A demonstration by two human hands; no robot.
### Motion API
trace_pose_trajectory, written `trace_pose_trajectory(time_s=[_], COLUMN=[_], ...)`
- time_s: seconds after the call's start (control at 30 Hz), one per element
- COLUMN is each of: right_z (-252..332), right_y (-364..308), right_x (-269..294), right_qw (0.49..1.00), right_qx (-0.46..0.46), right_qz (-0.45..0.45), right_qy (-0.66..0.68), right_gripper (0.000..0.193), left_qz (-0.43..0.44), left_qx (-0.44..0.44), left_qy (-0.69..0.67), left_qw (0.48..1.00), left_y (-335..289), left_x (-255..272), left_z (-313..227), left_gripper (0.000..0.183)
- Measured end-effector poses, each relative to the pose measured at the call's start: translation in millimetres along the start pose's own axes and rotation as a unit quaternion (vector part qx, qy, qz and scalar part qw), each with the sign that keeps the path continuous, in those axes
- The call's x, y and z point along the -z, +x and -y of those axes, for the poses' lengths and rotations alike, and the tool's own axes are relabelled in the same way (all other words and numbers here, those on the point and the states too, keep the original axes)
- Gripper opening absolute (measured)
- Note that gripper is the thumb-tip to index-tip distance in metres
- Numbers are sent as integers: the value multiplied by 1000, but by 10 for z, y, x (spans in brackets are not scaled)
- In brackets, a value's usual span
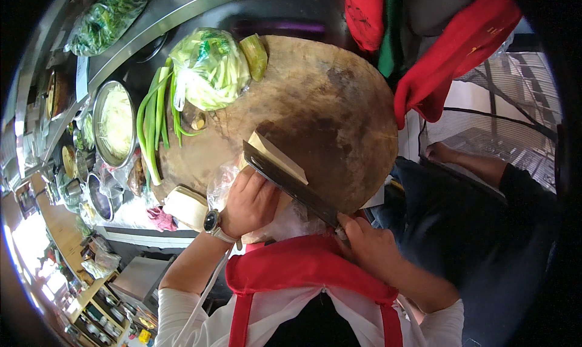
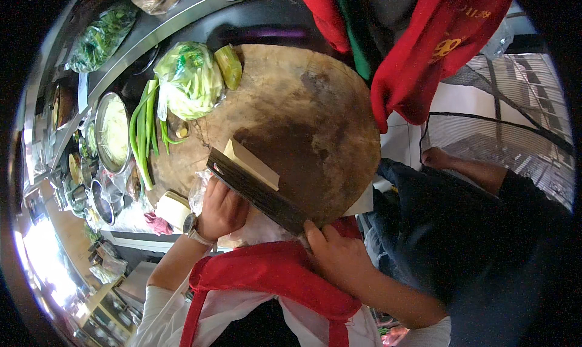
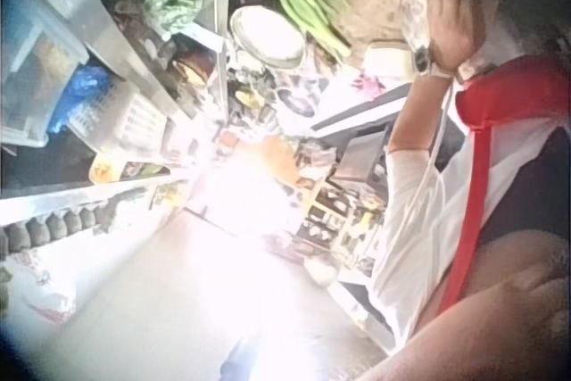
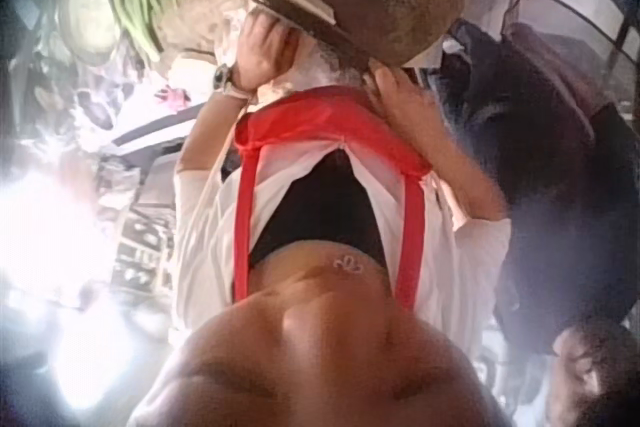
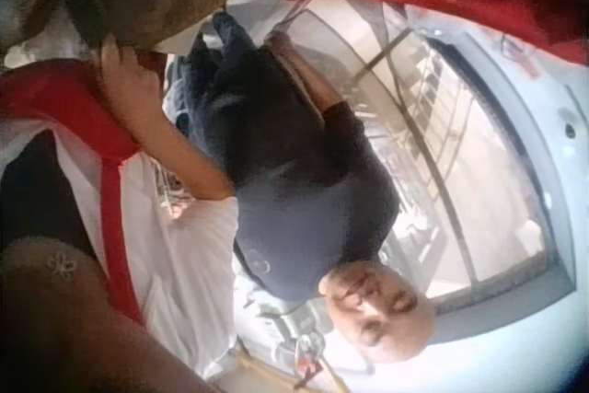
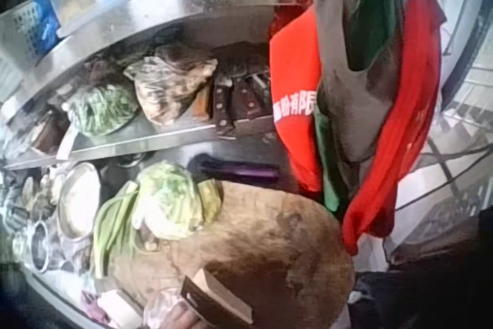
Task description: The person slices a block of white tofu into thin rectangular pieces using a large cleaver on a wooden cutting board. The person then places the sliced tofu into a metal bowl and moves to a wok station to mix a bowl of chopped vegetables.
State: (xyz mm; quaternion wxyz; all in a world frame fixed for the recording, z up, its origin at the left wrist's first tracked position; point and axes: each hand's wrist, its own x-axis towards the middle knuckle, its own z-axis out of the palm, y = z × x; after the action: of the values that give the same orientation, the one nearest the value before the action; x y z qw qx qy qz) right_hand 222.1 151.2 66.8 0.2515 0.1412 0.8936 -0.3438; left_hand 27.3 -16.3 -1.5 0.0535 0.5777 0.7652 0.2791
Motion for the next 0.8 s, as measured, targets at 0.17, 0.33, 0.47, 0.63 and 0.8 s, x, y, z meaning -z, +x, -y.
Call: trace_pose_trajectory(time_s=[0.17, 0.33, 0.47, 0.63, 0.8], right_z=[-23, -32, -27, -10, 14], right_y=[12, 1, 7, 64, 158], right_x=[3, -18, -6, 37, 109], right_qw=[1000, 1000, 1000, 1000, 999], right_qx=[6, 3, 3, -2, -24], right_qz=[5, 1, -3, 8, 39], right_qy=[4, 14, 21, -1, 6], right_gripper=[48, 48, 47, 45, 41], left_qz=[-4, -7, -12, -5, -2], left_qx=[6, 7, 7, 8, 16], left_qy=[-10, -17, -26, -25, -50], left_qw=[1000, 1000, 1000, 1000, 999], left_y=[20, 20, 18, 23, 25], left_x=[2, 14, 10, 23, 43], left_z=[3, 10, 20, 27, 58], left_gripper=[34, 34, 35, 35, 36])
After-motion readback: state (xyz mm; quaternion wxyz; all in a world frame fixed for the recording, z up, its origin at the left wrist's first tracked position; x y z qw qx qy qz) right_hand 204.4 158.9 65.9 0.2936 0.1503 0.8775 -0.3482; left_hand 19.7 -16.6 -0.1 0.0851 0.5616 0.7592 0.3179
